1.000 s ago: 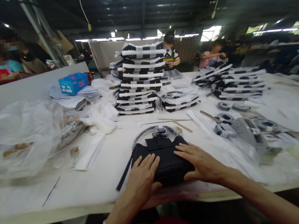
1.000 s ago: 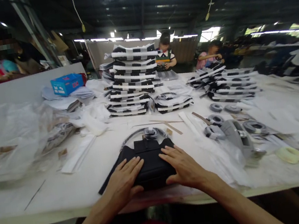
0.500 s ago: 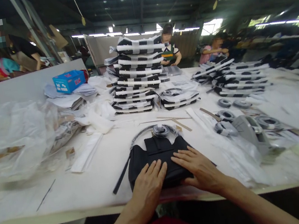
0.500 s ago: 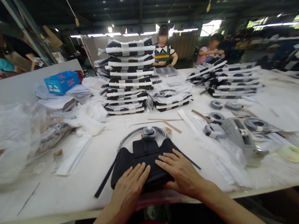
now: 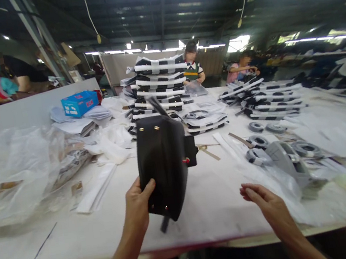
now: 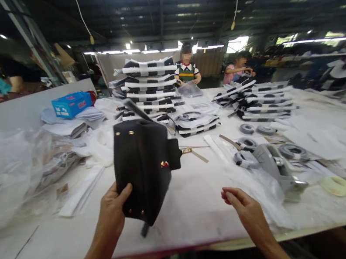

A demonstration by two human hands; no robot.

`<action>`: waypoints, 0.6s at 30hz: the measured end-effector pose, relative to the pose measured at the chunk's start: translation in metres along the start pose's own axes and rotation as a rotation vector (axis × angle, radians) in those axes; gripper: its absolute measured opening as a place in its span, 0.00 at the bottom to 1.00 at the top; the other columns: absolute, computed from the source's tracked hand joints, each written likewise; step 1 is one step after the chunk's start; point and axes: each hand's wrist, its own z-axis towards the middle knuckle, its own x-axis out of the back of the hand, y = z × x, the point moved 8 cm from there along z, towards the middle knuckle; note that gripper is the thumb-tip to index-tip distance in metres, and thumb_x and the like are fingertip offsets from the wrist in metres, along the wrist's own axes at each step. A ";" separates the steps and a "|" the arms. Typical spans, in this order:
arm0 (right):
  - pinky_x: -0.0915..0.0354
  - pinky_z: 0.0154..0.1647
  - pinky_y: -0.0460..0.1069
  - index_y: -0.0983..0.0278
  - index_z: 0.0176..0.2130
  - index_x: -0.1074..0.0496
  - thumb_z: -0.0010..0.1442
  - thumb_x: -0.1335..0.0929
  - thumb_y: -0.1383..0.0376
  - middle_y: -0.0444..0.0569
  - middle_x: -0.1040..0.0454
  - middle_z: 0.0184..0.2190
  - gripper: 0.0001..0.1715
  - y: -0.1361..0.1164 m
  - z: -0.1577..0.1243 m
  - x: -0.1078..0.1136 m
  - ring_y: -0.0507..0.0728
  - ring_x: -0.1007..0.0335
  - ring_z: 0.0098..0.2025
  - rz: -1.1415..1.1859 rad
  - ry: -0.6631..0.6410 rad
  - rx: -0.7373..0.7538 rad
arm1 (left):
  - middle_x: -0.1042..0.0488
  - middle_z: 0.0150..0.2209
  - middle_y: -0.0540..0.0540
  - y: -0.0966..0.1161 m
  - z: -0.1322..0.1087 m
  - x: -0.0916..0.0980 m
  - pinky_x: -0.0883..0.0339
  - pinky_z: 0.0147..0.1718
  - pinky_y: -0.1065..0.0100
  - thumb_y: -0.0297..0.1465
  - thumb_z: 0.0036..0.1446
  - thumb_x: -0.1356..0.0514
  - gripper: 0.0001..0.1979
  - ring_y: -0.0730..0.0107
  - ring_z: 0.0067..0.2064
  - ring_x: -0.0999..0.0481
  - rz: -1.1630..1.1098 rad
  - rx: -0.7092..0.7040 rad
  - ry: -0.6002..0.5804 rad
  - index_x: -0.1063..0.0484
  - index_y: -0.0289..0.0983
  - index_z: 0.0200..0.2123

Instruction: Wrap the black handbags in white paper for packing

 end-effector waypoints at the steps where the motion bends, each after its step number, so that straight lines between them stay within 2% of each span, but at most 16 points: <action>1: 0.26 0.47 0.58 0.65 0.40 0.22 0.48 0.27 0.45 0.55 0.18 0.36 0.30 -0.009 -0.001 -0.001 0.64 0.21 0.40 -0.008 0.000 0.020 | 0.19 0.37 0.48 -0.002 0.000 -0.004 0.23 0.38 0.62 0.43 0.50 0.32 0.25 0.60 0.38 0.20 -0.154 0.015 0.033 0.27 0.37 0.49; 4: 0.27 0.48 0.58 0.65 0.41 0.22 0.50 0.29 0.45 0.55 0.19 0.37 0.29 -0.039 0.001 -0.001 0.64 0.22 0.41 -0.063 0.026 0.099 | 0.23 0.51 0.43 -0.031 -0.015 -0.024 0.28 0.52 0.60 0.42 0.52 0.33 0.27 0.58 0.52 0.24 -0.400 0.079 0.041 0.30 0.39 0.53; 6: 0.28 0.50 0.58 0.64 0.41 0.22 0.52 0.30 0.45 0.54 0.19 0.39 0.28 -0.058 0.002 0.001 0.64 0.22 0.43 -0.124 0.061 0.164 | 0.26 0.56 0.39 -0.066 -0.040 -0.042 0.30 0.54 0.59 0.43 0.53 0.34 0.27 0.57 0.55 0.25 -0.392 0.205 -0.060 0.30 0.37 0.53; 7: 0.29 0.52 0.58 0.63 0.41 0.22 0.54 0.31 0.45 0.53 0.19 0.40 0.27 -0.066 0.001 0.003 0.64 0.23 0.45 -0.162 0.077 0.202 | 0.26 0.56 0.38 -0.085 -0.056 -0.052 0.29 0.53 0.58 0.45 0.52 0.34 0.27 0.56 0.54 0.24 -0.339 0.289 -0.157 0.29 0.37 0.52; 8: 0.30 0.53 0.58 0.62 0.42 0.22 0.55 0.32 0.45 0.52 0.19 0.41 0.26 -0.074 0.000 0.005 0.64 0.24 0.46 -0.202 0.090 0.247 | 0.24 0.54 0.39 -0.101 -0.075 -0.063 0.28 0.51 0.58 0.46 0.51 0.34 0.26 0.56 0.52 0.23 -0.239 0.367 -0.312 0.28 0.38 0.50; 9: 0.31 0.54 0.58 0.61 0.41 0.22 0.57 0.32 0.46 0.52 0.19 0.42 0.24 -0.082 -0.002 0.006 0.64 0.24 0.47 -0.243 0.099 0.298 | 0.22 0.49 0.39 -0.112 -0.095 -0.073 0.27 0.48 0.59 0.44 0.51 0.33 0.23 0.56 0.49 0.21 -0.109 0.413 -0.506 0.26 0.37 0.47; 10: 0.31 0.54 0.57 0.60 0.41 0.22 0.58 0.33 0.47 0.51 0.20 0.43 0.23 -0.090 -0.005 0.006 0.64 0.25 0.48 -0.282 0.099 0.354 | 0.19 0.44 0.41 -0.117 -0.112 -0.079 0.26 0.45 0.60 0.42 0.54 0.35 0.18 0.56 0.46 0.20 0.045 0.397 -0.684 0.23 0.37 0.43; 11: 0.31 0.54 0.57 0.60 0.41 0.22 0.59 0.33 0.48 0.50 0.20 0.43 0.22 -0.096 -0.009 0.004 0.63 0.25 0.48 -0.318 0.093 0.410 | 0.19 0.40 0.42 -0.115 -0.121 -0.080 0.26 0.44 0.62 0.40 0.57 0.38 0.14 0.58 0.43 0.19 0.208 0.296 -0.786 0.22 0.37 0.41; 12: 0.31 0.53 0.56 0.59 0.41 0.22 0.61 0.34 0.49 0.50 0.20 0.43 0.20 -0.102 -0.013 0.002 0.63 0.25 0.48 -0.347 0.083 0.465 | 0.18 0.39 0.43 -0.104 -0.123 -0.078 0.26 0.44 0.63 0.37 0.60 0.41 0.12 0.60 0.42 0.19 0.365 0.129 -0.832 0.21 0.38 0.41; 13: 0.31 0.52 0.56 0.59 0.41 0.22 0.62 0.35 0.50 0.50 0.20 0.43 0.19 -0.106 -0.017 -0.002 0.62 0.25 0.47 -0.370 0.068 0.517 | 0.19 0.40 0.43 -0.088 -0.119 -0.074 0.27 0.45 0.63 0.35 0.62 0.43 0.12 0.61 0.42 0.20 0.509 -0.083 -0.816 0.21 0.39 0.43; 15: 0.30 0.51 0.56 0.59 0.41 0.23 0.64 0.35 0.53 0.50 0.20 0.42 0.17 -0.112 -0.026 -0.014 0.62 0.24 0.46 -0.401 0.014 0.609 | 0.20 0.46 0.42 -0.045 -0.103 -0.065 0.28 0.49 0.62 0.31 0.65 0.46 0.14 0.62 0.47 0.21 0.733 -0.535 -0.658 0.24 0.40 0.49; 16: 0.29 0.50 0.55 0.59 0.42 0.23 0.64 0.35 0.54 0.51 0.20 0.42 0.15 -0.113 -0.030 -0.022 0.61 0.24 0.46 -0.410 -0.023 0.656 | 0.21 0.49 0.41 -0.027 -0.093 -0.061 0.30 0.52 0.61 0.29 0.65 0.47 0.15 0.61 0.51 0.23 0.829 -0.707 -0.569 0.26 0.40 0.51; 18: 0.29 0.51 0.56 0.58 0.44 0.23 0.65 0.35 0.57 0.51 0.21 0.44 0.14 -0.112 -0.038 -0.043 0.61 0.25 0.48 -0.438 -0.112 0.745 | 0.26 0.56 0.40 -0.009 -0.072 -0.059 0.36 0.59 0.54 0.27 0.64 0.44 0.17 0.56 0.60 0.30 1.021 -0.912 -0.452 0.29 0.40 0.55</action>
